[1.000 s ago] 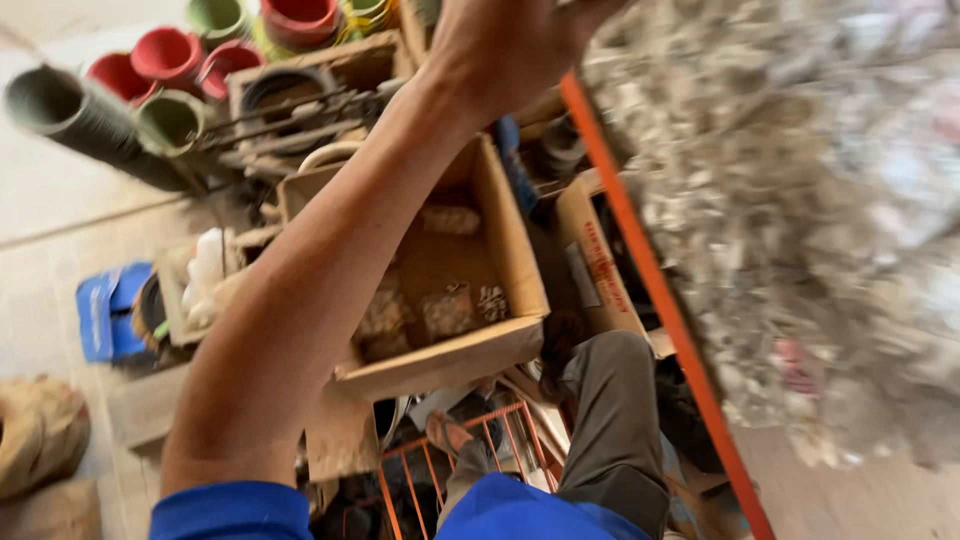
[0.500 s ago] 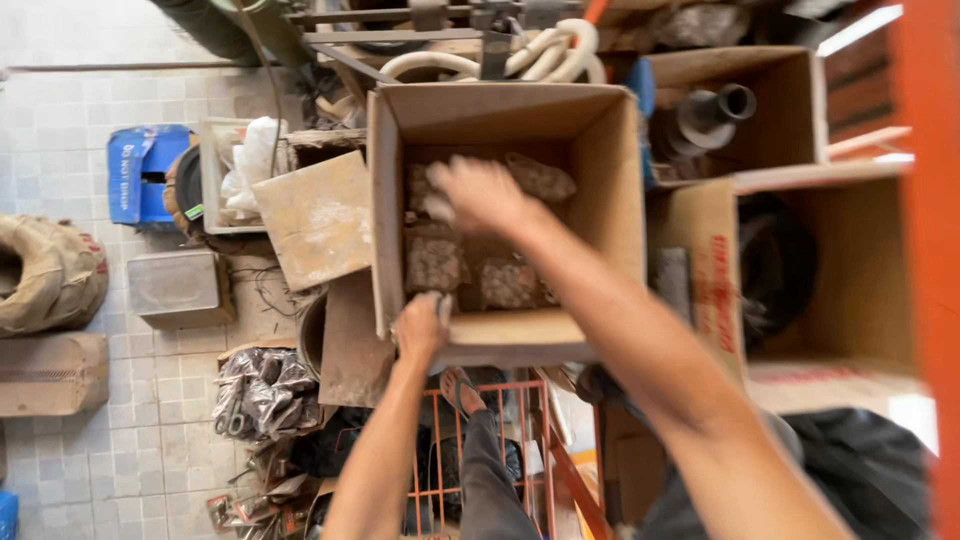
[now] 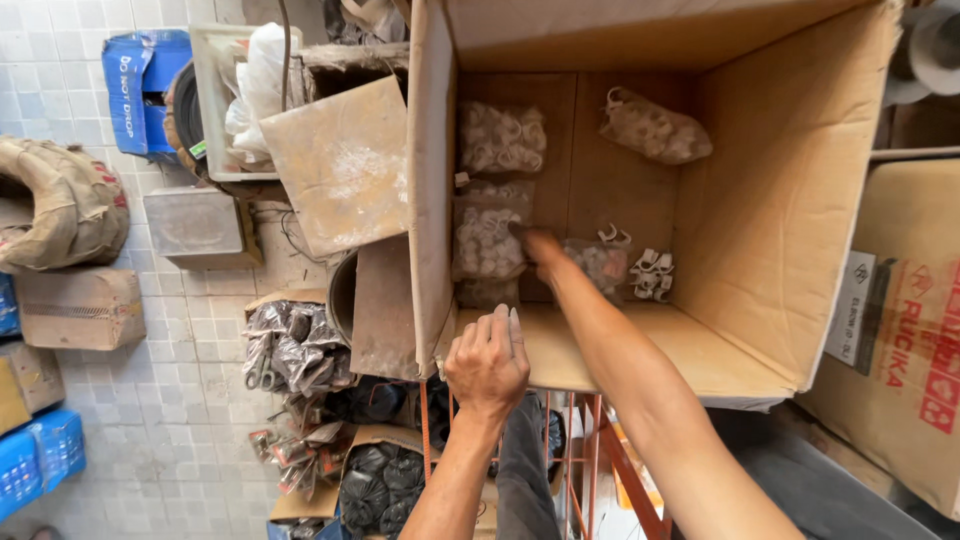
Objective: The person picks up bags containing small white hardware components from a box and places them onto a shelf, organizing them into a neat stack.
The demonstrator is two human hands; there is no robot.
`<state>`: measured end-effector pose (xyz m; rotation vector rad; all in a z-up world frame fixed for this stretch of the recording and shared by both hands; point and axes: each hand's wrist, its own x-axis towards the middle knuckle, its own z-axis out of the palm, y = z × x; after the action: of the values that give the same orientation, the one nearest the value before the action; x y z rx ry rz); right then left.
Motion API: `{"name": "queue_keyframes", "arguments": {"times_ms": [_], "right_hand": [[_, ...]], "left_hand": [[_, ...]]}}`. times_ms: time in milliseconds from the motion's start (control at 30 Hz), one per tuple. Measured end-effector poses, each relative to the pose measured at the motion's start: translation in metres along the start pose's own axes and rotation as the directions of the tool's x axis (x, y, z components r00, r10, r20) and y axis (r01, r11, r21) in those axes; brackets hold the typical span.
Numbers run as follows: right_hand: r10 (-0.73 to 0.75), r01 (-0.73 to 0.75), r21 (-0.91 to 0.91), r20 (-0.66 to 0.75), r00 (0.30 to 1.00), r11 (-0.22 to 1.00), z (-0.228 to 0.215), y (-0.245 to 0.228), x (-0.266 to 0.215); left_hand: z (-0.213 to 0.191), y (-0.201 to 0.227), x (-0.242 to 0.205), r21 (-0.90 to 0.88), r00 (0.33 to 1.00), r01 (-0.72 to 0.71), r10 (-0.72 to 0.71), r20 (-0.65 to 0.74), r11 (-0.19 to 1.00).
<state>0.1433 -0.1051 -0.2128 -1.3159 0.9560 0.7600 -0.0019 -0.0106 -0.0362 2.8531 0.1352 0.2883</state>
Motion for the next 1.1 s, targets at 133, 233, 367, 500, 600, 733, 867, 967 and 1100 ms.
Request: {"name": "queue_keyframes", "arguments": {"times_ms": [133, 233, 367, 500, 600, 733, 867, 967, 1100], "right_hand": [[0.027, -0.034, 0.080, 0.077, 0.997, 0.996, -0.001, -0.017, -0.004], [0.048, -0.063, 0.072, 0.190, 0.981, 0.995, 0.003, -0.022, -0.008], [-0.063, 0.061, 0.017, 0.163, 0.985, 0.998, -0.033, -0.045, -0.011], [-0.188, 0.190, 0.042, -0.043, 0.981, 0.981, -0.109, -0.090, -0.025], [-0.298, 0.284, -0.119, -0.127, 0.946, 0.951, -0.170, -0.108, -0.036], [-0.438, 0.252, -0.551, -0.237, 0.867, 0.796, -0.223, -0.104, -0.018], [-0.633, 0.023, -0.892, -0.303, 0.712, 0.452, -0.225, -0.080, 0.012], [-0.877, 0.028, -0.995, -0.069, 0.475, 0.094, -0.173, -0.056, -0.001], [-0.927, 0.057, -0.926, 0.375, 0.013, -0.374, -0.097, -0.042, 0.003]], "left_hand": [[-0.006, 0.001, 0.005, 0.014, 0.999, -0.012, 0.012, -0.034, 1.000], [-0.005, -0.002, 0.002, 0.004, 1.000, 0.004, -0.004, -0.022, 1.000], [-0.010, 0.000, 0.004, 0.004, 0.999, 0.007, -0.007, -0.039, 1.000], [-0.008, 0.000, 0.004, 0.003, 0.999, 0.022, -0.022, -0.039, 1.000], [-0.008, 0.000, 0.004, 0.001, 0.999, 0.025, -0.025, -0.034, 1.000], [-0.008, 0.000, 0.003, -0.004, 0.999, 0.029, -0.030, -0.028, 1.000], [-0.007, 0.001, 0.003, 0.007, 0.999, 0.038, -0.038, -0.028, 0.999], [-0.005, 0.002, 0.004, 0.014, 0.999, 0.046, -0.046, -0.023, 0.999], [-0.010, 0.004, 0.008, 0.001, 0.998, 0.061, -0.061, -0.015, 0.998]]}}
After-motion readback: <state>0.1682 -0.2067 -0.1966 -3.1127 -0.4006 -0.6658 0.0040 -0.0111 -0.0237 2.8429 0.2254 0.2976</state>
